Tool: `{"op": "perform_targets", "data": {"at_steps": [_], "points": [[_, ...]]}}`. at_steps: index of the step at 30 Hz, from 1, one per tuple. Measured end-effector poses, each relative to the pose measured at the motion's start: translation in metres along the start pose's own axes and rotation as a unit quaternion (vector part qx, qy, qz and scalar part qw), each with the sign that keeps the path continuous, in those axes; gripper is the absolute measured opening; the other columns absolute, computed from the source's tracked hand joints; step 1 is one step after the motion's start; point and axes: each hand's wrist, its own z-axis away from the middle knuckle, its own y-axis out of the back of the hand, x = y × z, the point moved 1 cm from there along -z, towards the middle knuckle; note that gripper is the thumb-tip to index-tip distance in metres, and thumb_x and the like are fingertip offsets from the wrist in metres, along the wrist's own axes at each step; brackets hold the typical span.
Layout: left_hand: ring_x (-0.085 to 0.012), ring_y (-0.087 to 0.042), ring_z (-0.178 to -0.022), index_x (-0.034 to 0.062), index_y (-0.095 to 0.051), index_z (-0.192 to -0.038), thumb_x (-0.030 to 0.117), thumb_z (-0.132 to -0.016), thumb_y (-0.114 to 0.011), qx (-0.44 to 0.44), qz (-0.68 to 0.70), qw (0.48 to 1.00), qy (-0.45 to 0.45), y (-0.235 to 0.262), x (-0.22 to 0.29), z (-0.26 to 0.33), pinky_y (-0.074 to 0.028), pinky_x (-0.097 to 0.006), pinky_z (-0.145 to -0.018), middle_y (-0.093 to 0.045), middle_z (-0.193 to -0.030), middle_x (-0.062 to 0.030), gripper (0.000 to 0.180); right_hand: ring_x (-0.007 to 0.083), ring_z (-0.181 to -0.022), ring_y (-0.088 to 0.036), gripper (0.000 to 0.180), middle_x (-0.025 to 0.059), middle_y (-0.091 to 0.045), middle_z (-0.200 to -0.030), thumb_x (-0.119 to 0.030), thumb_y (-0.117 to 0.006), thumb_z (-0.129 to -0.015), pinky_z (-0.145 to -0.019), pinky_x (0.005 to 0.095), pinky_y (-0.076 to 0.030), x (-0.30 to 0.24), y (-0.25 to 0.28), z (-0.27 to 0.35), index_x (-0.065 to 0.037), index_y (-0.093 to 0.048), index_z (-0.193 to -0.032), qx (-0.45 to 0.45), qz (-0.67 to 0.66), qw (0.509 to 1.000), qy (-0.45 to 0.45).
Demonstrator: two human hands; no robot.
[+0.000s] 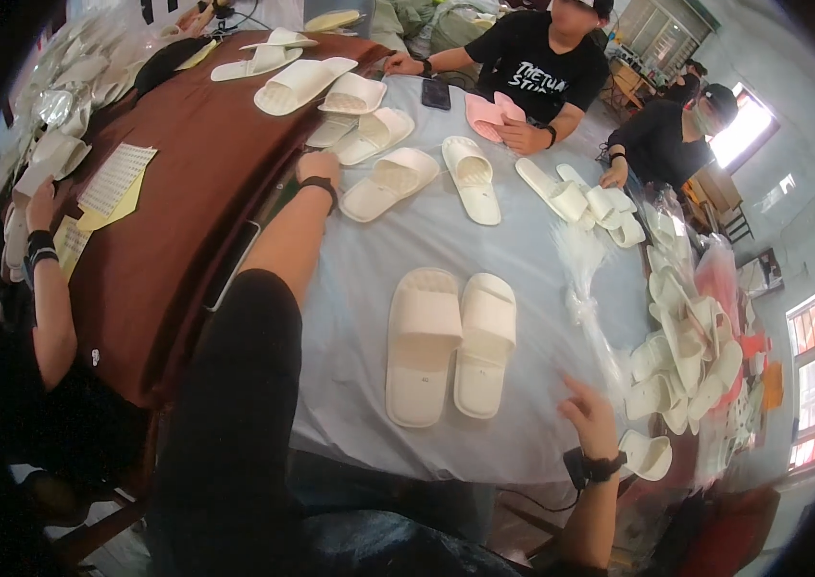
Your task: Manually assembling and organizing pairs of hotel slippers at a factory workbench.
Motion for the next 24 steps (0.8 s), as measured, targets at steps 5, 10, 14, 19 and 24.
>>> {"op": "perform_targets", "data": {"at_steps": [5,10,14,19,24], "points": [[-0.0255,-0.071,-0.085,0.0045,-0.053,-0.129,0.017,-0.091,-0.049,-0.067,-0.009,0.996,0.064,-0.005,-0.004,0.015,-0.056,-0.041,-0.059,-0.071,-0.094,-0.0150,0.040,0.0119,-0.073,-0.061,0.037,0.0074,-0.067,-0.081,-0.005,-0.060,-0.088,-0.069,0.0247,-0.048,0.035,0.001,0.036,0.001,-0.060,-0.124,-0.003,-0.124,0.990,-0.061],[-0.0252,-0.070,-0.085,0.0029,-0.049,-0.133,0.018,-0.090,-0.050,-0.112,-0.118,0.986,0.033,0.013,-0.003,0.069,-0.055,-0.041,-0.059,-0.070,-0.093,-0.0146,0.045,0.0098,-0.069,-0.058,0.033,0.0060,-0.066,-0.079,-0.006,-0.060,-0.088,-0.064,0.0227,-0.045,0.060,-0.010,0.035,0.001,-0.062,-0.121,0.019,-0.154,0.985,-0.075],[-0.0270,-0.069,-0.084,0.0084,-0.072,-0.100,0.014,-0.086,-0.053,-0.059,-0.118,0.988,-0.082,0.036,-0.028,0.134,-0.054,-0.038,-0.073,-0.070,-0.091,-0.0145,0.024,0.0084,-0.066,-0.053,0.030,0.0025,-0.063,-0.075,-0.011,-0.061,-0.088,-0.059,0.0216,-0.038,0.062,-0.018,0.030,0.002,-0.064,-0.116,0.022,-0.099,0.990,-0.096],[-0.0294,-0.068,-0.082,0.0045,-0.070,-0.079,0.007,-0.079,-0.060,0.002,-0.066,0.994,-0.088,0.085,-0.035,0.231,-0.057,-0.035,-0.066,-0.068,-0.085,-0.0151,0.010,0.0091,-0.068,-0.053,0.033,0.0013,-0.062,-0.076,-0.016,-0.064,-0.088,-0.063,0.0231,-0.039,0.074,-0.021,0.036,0.002,-0.064,-0.115,0.083,-0.132,0.987,-0.046],[-0.0294,-0.063,-0.092,-0.0006,-0.064,-0.091,0.004,-0.081,-0.057,0.033,-0.042,0.998,-0.041,0.088,-0.072,0.316,-0.057,-0.034,-0.068,-0.062,-0.095,-0.0172,0.013,0.0096,-0.071,-0.053,0.032,0.0012,-0.061,-0.078,-0.014,-0.064,-0.088,-0.066,0.0236,-0.041,0.074,-0.022,0.043,0.002,-0.064,-0.116,0.075,-0.140,0.987,-0.014]]}}
